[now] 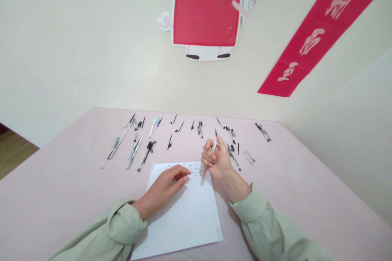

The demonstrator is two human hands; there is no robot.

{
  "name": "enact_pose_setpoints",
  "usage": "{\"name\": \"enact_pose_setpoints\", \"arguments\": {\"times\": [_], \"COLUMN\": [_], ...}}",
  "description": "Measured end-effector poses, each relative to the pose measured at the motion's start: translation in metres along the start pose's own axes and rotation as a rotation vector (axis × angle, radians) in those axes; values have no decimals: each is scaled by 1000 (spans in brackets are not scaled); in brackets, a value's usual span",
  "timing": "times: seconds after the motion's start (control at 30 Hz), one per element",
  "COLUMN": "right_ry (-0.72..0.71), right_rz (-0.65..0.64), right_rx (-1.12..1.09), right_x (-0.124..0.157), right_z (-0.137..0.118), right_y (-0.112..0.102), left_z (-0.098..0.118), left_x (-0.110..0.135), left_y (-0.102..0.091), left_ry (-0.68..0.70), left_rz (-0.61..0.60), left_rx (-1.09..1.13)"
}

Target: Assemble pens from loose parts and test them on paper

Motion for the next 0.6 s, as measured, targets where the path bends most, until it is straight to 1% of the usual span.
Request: {"name": "enact_pose_setpoints", "arguments": {"times": [0.1,0.2,0.43,0.6], "right_ry": [-31,-49,-4,-94], "right_rz": [6,-15,-69,-36], "right_rx": [4,7,38,120], "right_x": [1,3,2,6], "right_z": [-3,-4,8,17], "right_y": [0,3,15,26], "left_z": [0,0,2,14], "left_x": [0,1,0,0], "left_y": [0,0,0,6], "left_ry": [0,2,26,77], "left_rz": [-2,4,-12,-39], "left_rx": [-5,2,-45,-68]}}
Point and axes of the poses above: each hand's wrist, its own x-axis away from the middle knuckle, its own y-axis out of the palm, z = x × y, the point moved 10 cm from there along -x, towards the middle knuckle, and after that the axes turned 5 degrees about y, right-handed, at the moved point
